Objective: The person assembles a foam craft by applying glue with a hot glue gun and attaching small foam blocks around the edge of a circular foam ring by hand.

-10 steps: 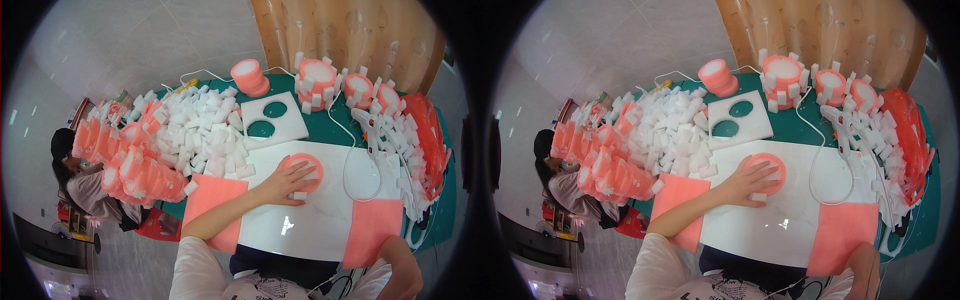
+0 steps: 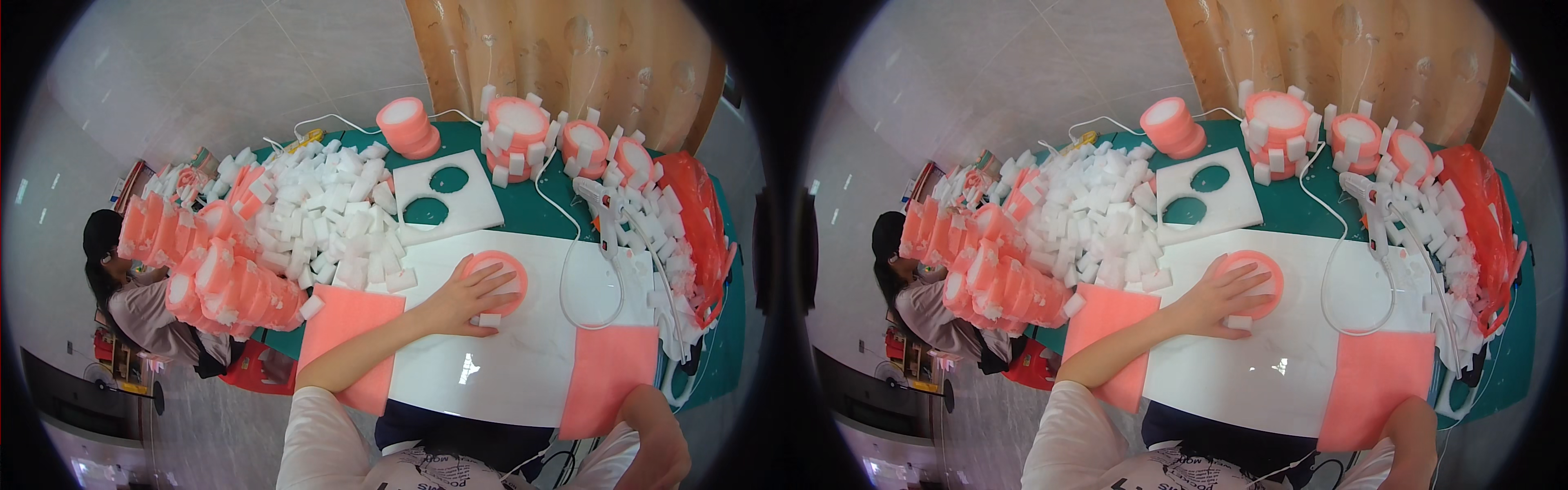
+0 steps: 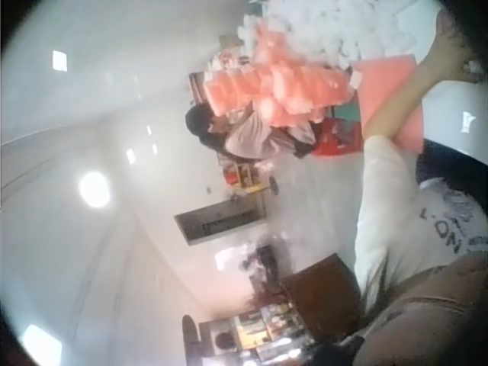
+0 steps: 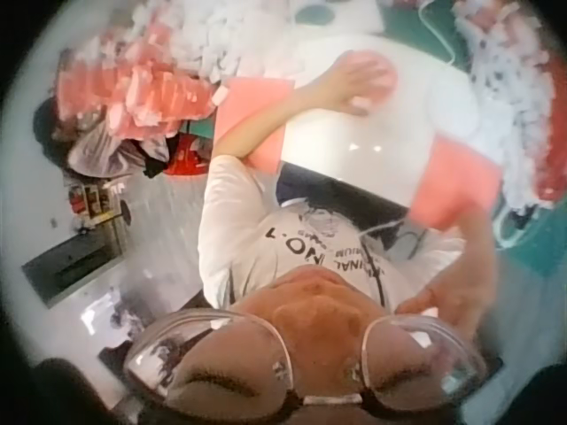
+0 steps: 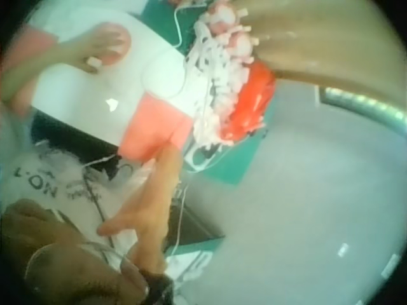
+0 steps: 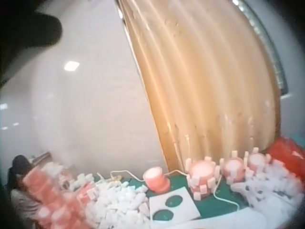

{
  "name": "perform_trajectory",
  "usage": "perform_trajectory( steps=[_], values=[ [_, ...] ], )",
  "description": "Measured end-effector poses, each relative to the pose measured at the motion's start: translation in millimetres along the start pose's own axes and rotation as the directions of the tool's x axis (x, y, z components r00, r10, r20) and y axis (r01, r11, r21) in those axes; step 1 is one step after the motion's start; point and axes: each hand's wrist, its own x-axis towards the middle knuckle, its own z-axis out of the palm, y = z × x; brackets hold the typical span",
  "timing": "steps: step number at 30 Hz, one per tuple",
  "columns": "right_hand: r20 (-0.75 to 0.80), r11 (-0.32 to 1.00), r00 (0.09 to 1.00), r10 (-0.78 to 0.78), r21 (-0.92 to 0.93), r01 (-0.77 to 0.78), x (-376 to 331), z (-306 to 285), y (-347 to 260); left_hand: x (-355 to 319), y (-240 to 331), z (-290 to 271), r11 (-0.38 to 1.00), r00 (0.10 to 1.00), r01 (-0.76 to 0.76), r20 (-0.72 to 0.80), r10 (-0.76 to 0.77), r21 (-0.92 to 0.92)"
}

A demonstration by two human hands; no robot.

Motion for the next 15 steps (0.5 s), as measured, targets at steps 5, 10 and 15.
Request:
perform_trajectory(
  steps=[5, 10, 15],
  values=[
    [-0.036, 0.992, 0.994, -0.104, -0.078, 0.101, -2, 4, 5, -5, 0, -1, 1.000, 1.000, 0.018, 0.005, -0.018, 0.006],
    [0.074, 0.905, 0.973, -0.218, -0.357, 0.230, -3, 5, 8, -6, -1, -2, 1.000, 1.000, 0.021, 0.002, -0.021, 0.007],
    [0.099, 0.922, 0.975, -0.200, -0.318, 0.221, 4, -4, 7, -1, 1, -1, 1.000, 1.000, 0.005, -0.008, -0.005, 0.001]
  ],
)
